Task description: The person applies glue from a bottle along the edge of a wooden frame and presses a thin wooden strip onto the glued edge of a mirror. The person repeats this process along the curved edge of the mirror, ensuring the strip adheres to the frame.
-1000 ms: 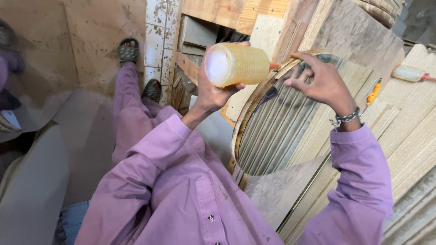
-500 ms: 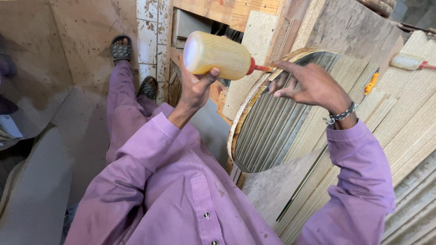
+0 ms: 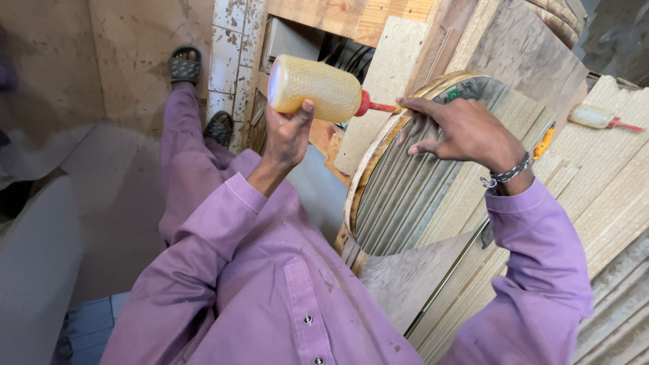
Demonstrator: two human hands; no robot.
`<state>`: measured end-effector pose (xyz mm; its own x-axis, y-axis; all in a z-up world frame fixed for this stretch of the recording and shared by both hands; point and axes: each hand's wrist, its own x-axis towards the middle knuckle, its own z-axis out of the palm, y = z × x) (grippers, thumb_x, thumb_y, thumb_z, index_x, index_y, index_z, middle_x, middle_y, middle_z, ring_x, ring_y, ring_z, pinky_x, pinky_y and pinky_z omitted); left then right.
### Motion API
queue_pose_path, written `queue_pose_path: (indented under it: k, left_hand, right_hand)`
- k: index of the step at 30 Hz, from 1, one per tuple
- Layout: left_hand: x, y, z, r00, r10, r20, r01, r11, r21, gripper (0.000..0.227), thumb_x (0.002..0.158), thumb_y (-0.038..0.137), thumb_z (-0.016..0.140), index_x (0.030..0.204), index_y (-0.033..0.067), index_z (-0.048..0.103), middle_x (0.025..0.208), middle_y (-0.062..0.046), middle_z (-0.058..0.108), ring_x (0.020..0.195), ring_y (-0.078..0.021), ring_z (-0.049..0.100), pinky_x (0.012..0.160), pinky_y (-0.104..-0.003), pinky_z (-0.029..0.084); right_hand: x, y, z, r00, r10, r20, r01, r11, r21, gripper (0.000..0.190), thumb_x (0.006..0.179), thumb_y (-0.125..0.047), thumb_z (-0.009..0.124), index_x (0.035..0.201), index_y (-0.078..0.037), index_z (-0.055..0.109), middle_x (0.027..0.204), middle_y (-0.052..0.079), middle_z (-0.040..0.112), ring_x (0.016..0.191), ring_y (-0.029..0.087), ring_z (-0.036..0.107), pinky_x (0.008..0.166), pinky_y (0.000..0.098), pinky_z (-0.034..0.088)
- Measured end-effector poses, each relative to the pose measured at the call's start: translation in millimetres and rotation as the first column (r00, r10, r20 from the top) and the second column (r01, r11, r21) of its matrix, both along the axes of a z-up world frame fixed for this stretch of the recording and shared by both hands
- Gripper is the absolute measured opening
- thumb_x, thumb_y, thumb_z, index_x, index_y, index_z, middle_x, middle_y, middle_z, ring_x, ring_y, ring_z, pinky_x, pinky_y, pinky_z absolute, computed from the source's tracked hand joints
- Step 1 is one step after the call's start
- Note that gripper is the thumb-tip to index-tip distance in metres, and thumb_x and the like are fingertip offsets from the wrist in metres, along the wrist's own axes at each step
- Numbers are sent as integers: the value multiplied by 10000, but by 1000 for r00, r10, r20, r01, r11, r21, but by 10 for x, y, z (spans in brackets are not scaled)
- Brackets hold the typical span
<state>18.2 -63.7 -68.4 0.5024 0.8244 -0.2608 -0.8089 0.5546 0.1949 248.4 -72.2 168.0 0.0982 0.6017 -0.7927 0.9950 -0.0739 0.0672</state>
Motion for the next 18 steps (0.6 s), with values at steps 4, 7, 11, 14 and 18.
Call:
queue_pose_path:
  k: [4,7,11,14,18]
  left_hand:
    - [-45,-43,-78,1000,15,-22,-15,1000,-8,619,968,109,793,1461,14,430,1319,-95,599,1223,-192,596,1069,-355,523]
    - [-123,-113,-143,999,23,-24,-24,1000,-19,539,990,93,777,1421,-2,469,1286,-103,618,1199,-197,613,1062,-371,543]
    - [-226,-237,-212,999,26,-29,-28,998,-57,428,1011,70,753,1355,-49,527,1260,-124,645,1189,-223,634,1063,-397,554]
    - [-325,-379,-266,996,83,-16,-83,995,-60,425,1003,79,753,1350,-13,523,1256,-115,641,1187,-228,636,1050,-407,561]
    - [-447,-562,-326,993,115,-18,-116,987,-116,424,980,80,749,1336,19,526,1249,-92,637,1188,-209,631,1060,-398,560]
  right_hand:
    - [-80,49,38,993,81,82,-76,995,-62,923,687,-576,834,1514,-301,528,691,135,707,612,308,700,598,452,516]
    - [-115,73,92,984,112,138,-112,994,-9,949,674,-557,830,1532,-298,519,730,124,730,655,306,710,607,458,514]
    - [-226,20,68,993,111,34,-110,994,-10,1024,610,-572,845,1528,-284,494,769,128,742,685,317,712,591,459,508]
    - [-339,-83,15,989,130,72,-122,987,-107,1002,635,-566,834,1533,-313,471,784,122,749,669,311,727,614,461,524]
    - [-483,-169,-6,976,196,-96,-196,981,4,920,693,-521,825,1517,-273,498,862,151,747,719,361,709,635,482,527]
